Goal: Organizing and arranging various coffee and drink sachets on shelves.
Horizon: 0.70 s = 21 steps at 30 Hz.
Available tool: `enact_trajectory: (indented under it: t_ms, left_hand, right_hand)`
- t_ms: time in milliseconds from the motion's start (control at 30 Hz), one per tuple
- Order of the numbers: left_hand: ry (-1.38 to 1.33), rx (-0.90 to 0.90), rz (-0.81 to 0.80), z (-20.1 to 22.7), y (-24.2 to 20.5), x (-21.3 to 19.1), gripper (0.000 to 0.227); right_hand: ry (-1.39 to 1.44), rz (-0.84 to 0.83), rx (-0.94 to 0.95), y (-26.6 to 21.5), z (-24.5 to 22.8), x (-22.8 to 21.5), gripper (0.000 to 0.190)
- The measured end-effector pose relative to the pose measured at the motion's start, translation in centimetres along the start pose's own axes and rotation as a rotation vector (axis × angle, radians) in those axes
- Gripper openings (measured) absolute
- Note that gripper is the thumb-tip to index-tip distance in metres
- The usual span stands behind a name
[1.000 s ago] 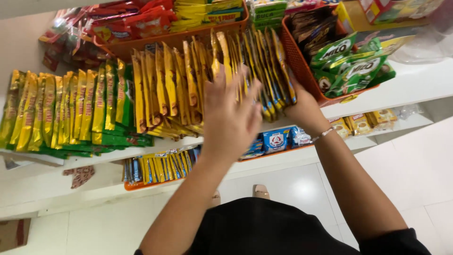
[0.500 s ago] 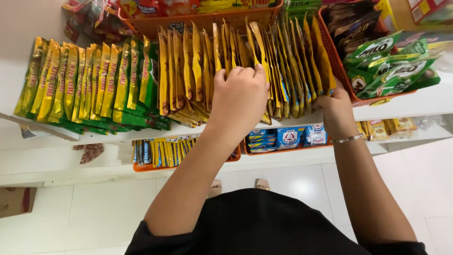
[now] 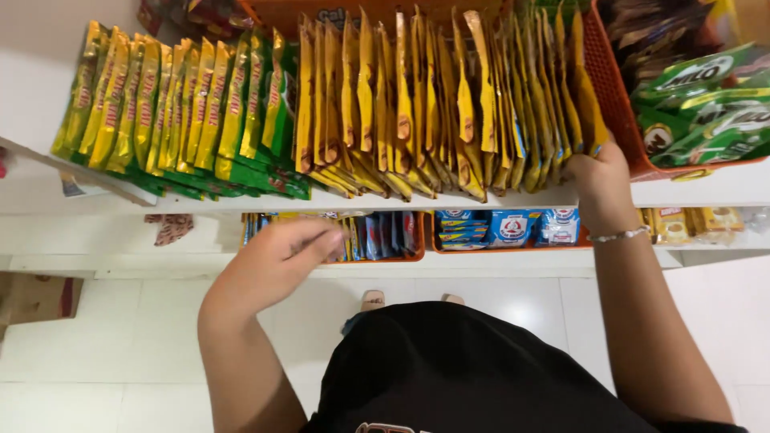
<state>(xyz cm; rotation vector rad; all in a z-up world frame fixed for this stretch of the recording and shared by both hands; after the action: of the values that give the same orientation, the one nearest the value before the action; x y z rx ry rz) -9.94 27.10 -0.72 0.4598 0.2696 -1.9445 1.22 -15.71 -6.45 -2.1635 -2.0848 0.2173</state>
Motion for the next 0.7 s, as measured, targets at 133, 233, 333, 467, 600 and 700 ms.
enact_trajectory:
  t_ms: [133,233,333,467,600,700]
  left_hand:
    - [0.095,-0.459,-0.087,-18.2,-0.2,0.9,0.039]
    - [0.366,-0.296,0.294,-30.3,2.2,2.3,0.065]
    - [0.74,-0.528,0.498,-32.8,6.5,2.0,0.057]
    - [0.478,-0.674,0.787,-31.0,7.8,2.1,0.066]
    - [0.371,-0.496,0.715,-31.7,5.8,0.3,0.047]
    - [0.473,-0.624,0.534,-32.2,3.3,-1.2,0.03]
  right_hand:
    - [0.038,-0.031,-0.006,0.6,0.5,-0.2,0.057]
    - [0.047,-0.038,-0.001,0.4,0.3,0.0,0.057]
    - [-0.005,-0.011,0.022,0.2,0.2,-0.3,0.054]
    - [-0.055,0.032,0.055,0.4,1.4,-1.3,0.045]
    - [0.002,0.049,0.066,0.3,1.0,-0.5,0.043]
    - [0.05,0.025,0.03,-0.2,0.4,0.0,0.046]
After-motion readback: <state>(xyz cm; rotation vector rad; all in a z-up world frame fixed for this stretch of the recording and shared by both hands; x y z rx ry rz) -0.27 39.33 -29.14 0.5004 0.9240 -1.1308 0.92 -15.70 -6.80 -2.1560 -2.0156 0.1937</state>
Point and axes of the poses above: each hand's wrist, its own y-axis towards the middle knuckle, its own x-axis out of the palm, z = x × y, the point moved 1 cm from there along y, towards the middle knuckle, and after that the axes turned 11 degrees about x, right-handed, at the moved point
